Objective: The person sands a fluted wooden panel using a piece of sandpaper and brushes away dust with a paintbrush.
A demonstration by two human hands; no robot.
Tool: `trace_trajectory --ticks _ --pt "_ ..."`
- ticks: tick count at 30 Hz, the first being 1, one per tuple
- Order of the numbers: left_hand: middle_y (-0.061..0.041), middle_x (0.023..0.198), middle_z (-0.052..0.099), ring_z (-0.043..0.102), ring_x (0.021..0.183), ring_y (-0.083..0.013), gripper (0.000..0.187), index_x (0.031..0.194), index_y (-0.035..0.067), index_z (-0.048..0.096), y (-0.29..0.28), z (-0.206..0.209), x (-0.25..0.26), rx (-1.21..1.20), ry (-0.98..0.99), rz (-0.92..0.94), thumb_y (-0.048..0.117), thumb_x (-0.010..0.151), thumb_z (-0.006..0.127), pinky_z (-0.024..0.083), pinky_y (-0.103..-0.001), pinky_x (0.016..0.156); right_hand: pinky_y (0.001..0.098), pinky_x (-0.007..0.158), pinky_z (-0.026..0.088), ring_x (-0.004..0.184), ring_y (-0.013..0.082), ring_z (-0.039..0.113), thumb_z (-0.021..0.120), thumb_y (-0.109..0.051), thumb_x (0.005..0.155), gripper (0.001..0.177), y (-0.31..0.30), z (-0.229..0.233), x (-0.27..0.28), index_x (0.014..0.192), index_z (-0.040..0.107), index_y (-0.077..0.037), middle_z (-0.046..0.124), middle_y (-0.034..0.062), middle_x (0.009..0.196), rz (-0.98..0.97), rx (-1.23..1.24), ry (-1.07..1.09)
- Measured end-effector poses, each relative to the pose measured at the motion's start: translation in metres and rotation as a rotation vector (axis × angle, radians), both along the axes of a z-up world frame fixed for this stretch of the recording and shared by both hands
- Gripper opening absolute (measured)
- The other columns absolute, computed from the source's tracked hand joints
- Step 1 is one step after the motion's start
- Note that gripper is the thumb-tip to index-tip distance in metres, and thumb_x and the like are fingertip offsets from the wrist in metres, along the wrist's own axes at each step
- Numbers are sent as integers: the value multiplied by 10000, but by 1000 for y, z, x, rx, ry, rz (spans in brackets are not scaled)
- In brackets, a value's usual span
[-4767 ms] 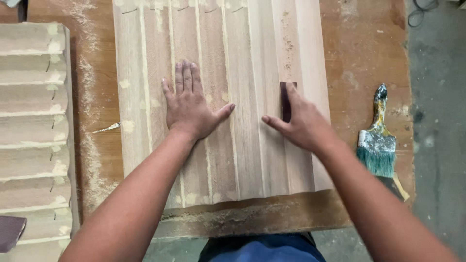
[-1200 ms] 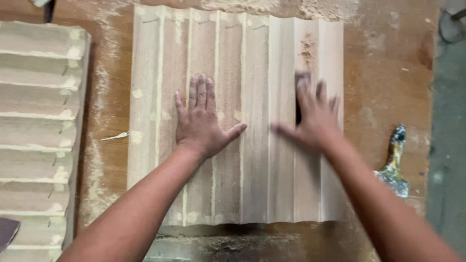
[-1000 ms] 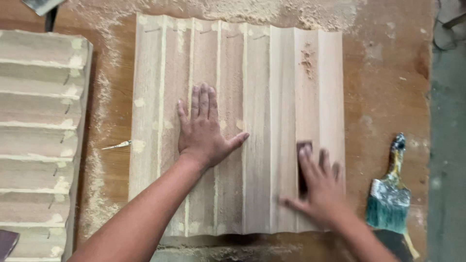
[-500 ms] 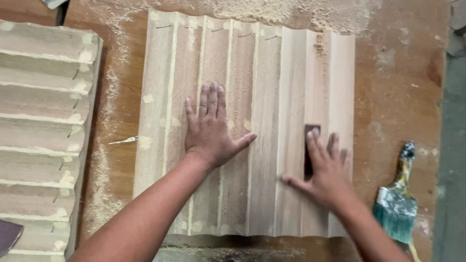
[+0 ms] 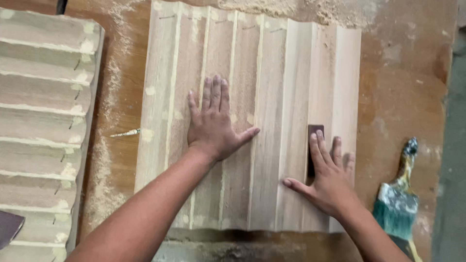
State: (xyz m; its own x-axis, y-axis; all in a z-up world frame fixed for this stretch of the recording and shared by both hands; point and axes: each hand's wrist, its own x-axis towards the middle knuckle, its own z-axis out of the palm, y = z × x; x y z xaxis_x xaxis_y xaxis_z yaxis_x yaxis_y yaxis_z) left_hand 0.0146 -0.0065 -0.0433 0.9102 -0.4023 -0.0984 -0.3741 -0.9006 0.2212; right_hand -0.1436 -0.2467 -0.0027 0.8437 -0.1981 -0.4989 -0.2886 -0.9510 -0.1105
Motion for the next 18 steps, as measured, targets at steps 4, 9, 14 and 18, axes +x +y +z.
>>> trace_trajectory --ticks 4,9,14,18 --pt "-178 1700 -11 -48 1562 -328 1364 1607 -7 7 -1 1 -4 44 14 -8 997 785 427 -30 -638 1194 662 1202 -60 1545 364 -192 544 -775 720 1256 -6 31 122 1612 -196 -290 -190 -53 1722 -28 70 25" --pt "-175 1701 15 -19 1563 -319 1303 1606 -5 30 0 16 -2 38 53 -15 964 818 403 -1 -626 1203 698 1190 -55 1553 327 -112 468 -783 810 1150 -25 32 219 1645 29 -126 -17 45 1729 -72 54 -103" --pt "-164 1707 -17 -63 1564 -310 1303 1606 4 1 -3 20 2 -11 82 6 918 801 462 -53 -624 1201 638 1193 -90 1558 377 -134 607 -729 764 1224 15 14 3 1634 -89 -224 -94 35 1728 -27 92 -132" --pt "-156 1711 -19 -72 1565 -308 1264 1611 7 2 0 26 -4 -5 114 9 901 826 433 -35 -611 1207 680 1149 51 1571 379 29 538 -944 700 1255 28 -42 -189 1659 111 -255 112 -52 1724 94 -140 -227"
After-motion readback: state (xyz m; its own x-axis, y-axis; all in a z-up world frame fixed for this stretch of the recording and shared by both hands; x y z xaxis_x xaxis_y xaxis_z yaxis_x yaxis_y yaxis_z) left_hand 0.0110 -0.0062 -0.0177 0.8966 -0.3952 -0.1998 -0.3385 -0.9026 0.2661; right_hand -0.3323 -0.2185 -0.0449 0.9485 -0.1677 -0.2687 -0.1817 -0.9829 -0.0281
